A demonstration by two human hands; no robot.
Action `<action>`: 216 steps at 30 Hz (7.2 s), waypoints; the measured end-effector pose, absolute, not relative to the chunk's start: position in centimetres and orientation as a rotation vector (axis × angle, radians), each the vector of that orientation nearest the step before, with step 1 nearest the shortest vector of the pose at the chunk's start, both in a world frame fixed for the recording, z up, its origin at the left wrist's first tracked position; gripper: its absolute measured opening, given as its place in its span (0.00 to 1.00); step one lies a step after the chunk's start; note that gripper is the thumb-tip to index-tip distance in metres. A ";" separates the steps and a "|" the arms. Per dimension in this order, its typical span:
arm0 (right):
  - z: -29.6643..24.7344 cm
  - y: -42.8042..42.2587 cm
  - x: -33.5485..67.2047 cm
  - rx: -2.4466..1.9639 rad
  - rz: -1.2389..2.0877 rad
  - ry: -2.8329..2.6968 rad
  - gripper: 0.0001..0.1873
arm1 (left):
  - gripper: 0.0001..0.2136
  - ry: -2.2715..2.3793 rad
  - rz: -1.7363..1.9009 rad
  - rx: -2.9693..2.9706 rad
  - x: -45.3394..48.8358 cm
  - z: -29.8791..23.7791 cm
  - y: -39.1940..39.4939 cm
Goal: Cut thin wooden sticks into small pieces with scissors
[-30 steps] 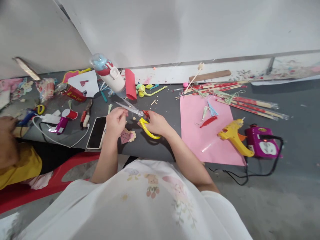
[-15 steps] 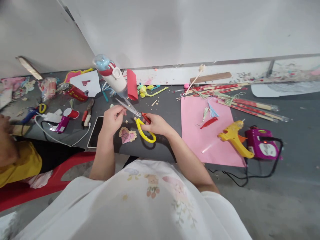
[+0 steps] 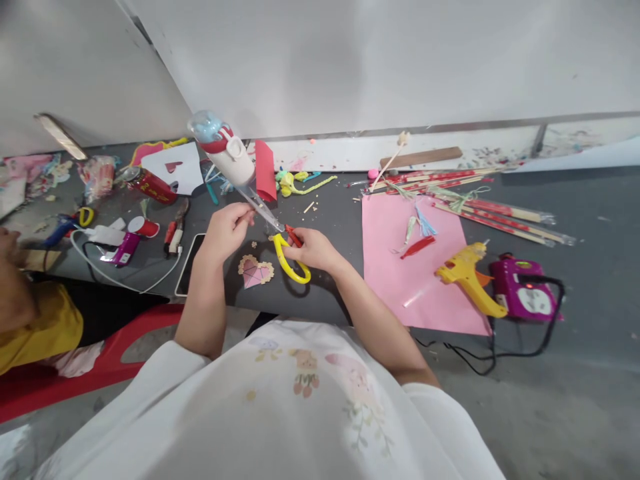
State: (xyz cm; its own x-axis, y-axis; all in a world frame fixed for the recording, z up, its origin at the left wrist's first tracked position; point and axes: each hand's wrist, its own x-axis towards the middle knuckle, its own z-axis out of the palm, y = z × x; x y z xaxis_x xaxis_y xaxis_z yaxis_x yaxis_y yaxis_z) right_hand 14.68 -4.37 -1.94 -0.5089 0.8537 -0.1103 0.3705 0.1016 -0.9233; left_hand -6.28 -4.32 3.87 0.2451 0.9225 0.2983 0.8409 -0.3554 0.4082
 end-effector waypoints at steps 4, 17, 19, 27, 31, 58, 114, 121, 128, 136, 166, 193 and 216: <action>-2.7 -4.2 14.5 -1.181 1.412 -1.934 0.14 | 0.10 1.660 0.713 2.361 -6.3 4.0 -3.8; -2.2 -4.4 14.2 -1.134 1.393 -1.884 0.16 | 0.11 1.520 0.565 2.251 -6.8 6.1 -2.7; -2.1 -4.5 14.1 -1.125 1.379 -1.884 0.16 | 0.12 1.496 0.535 2.214 -6.9 6.4 -2.5; -2.3 -4.4 14.1 -1.106 1.353 -1.905 0.17 | 0.12 1.467 0.413 2.221 -6.8 7.6 -1.9; -2.5 -4.4 14.3 -1.134 1.375 -1.874 0.17 | 0.12 1.472 0.377 2.248 -6.6 7.8 -1.5; -4.3 -4.1 13.2 -1.202 1.491 -1.550 0.15 | 0.13 1.889 1.307 1.941 -1.4 3.2 -6.4; -5.6 -3.6 12.8 -1.091 1.419 -1.402 0.07 | 0.33 2.133 0.522 1.727 6.3 3.9 -5.8; -4.9 -3.7 13.0 -1.099 1.394 -1.440 0.08 | 0.34 2.132 0.524 1.733 6.2 4.0 -5.8; -4.5 -4.0 12.8 -1.103 1.367 -1.513 0.11 | 0.35 2.124 0.761 1.766 5.7 3.7 -6.8; -2.9 -4.4 13.4 -1.286 1.162 -1.693 0.12 | 0.19 2.233 1.147 2.158 0.6 4.0 -7.3; -1.8 -5.0 14.0 -1.155 1.061 -1.960 0.14 | 0.10 1.789 1.040 2.274 -3.7 3.3 -5.3; -1.7 -4.4 14.3 -1.302 1.168 -1.865 0.16 | 0.09 1.614 0.821 2.396 -3.8 3.6 -2.6; -1.3 -3.7 14.7 -1.379 1.336 -1.748 0.17 | 0.11 1.512 0.614 2.249 -3.6 4.6 0.6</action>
